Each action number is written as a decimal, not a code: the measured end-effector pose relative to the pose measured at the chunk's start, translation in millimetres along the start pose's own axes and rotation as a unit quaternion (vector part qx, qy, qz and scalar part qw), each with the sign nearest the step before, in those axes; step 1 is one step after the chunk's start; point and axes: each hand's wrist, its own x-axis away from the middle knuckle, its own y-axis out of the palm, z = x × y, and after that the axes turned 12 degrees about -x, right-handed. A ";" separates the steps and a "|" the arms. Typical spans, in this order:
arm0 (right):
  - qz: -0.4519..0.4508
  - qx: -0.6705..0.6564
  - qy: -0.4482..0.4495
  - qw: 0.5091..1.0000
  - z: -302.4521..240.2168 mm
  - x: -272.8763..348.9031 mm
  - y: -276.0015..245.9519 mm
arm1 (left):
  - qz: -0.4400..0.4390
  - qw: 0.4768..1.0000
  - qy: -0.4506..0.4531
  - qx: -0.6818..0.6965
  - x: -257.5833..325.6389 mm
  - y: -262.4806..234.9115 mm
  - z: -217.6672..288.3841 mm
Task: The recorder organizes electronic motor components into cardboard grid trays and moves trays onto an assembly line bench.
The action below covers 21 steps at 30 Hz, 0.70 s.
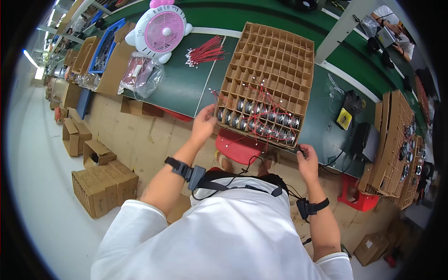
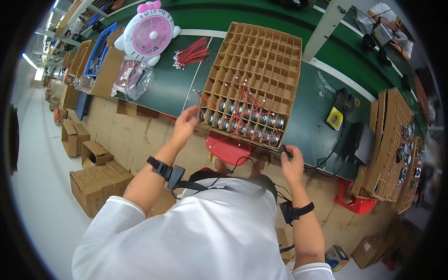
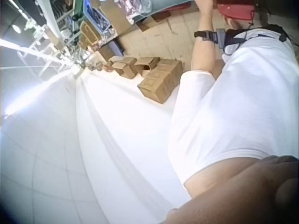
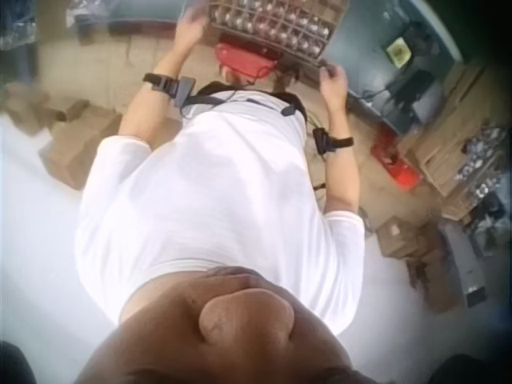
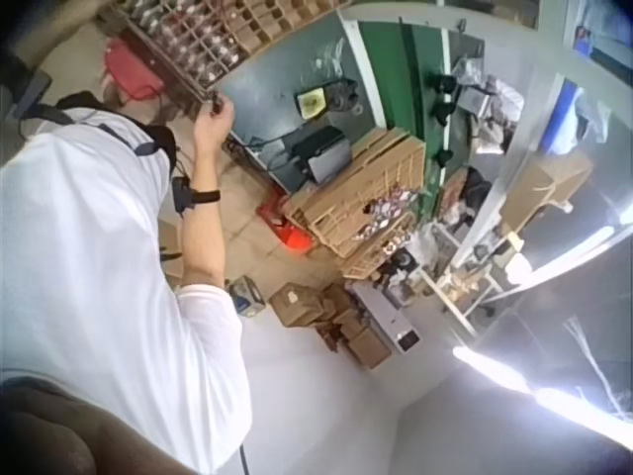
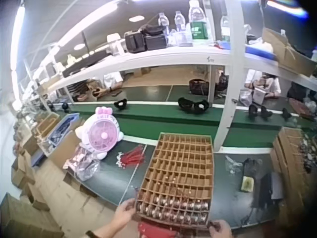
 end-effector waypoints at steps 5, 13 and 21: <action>0.023 0.021 0.004 0.999 -6.6 2.0 -6.6 | -0.046 0.964 -0.231 0.123 -46.0 5.1 47.6; -0.064 -0.026 0.030 0.997 -16.6 2.4 -21.9 | 0.124 0.958 -0.201 0.164 -76.9 21.6 22.4; -0.098 -0.043 0.034 0.994 -3.8 -4.1 -27.5 | -0.009 0.936 -0.186 0.298 -34.0 -6.8 23.2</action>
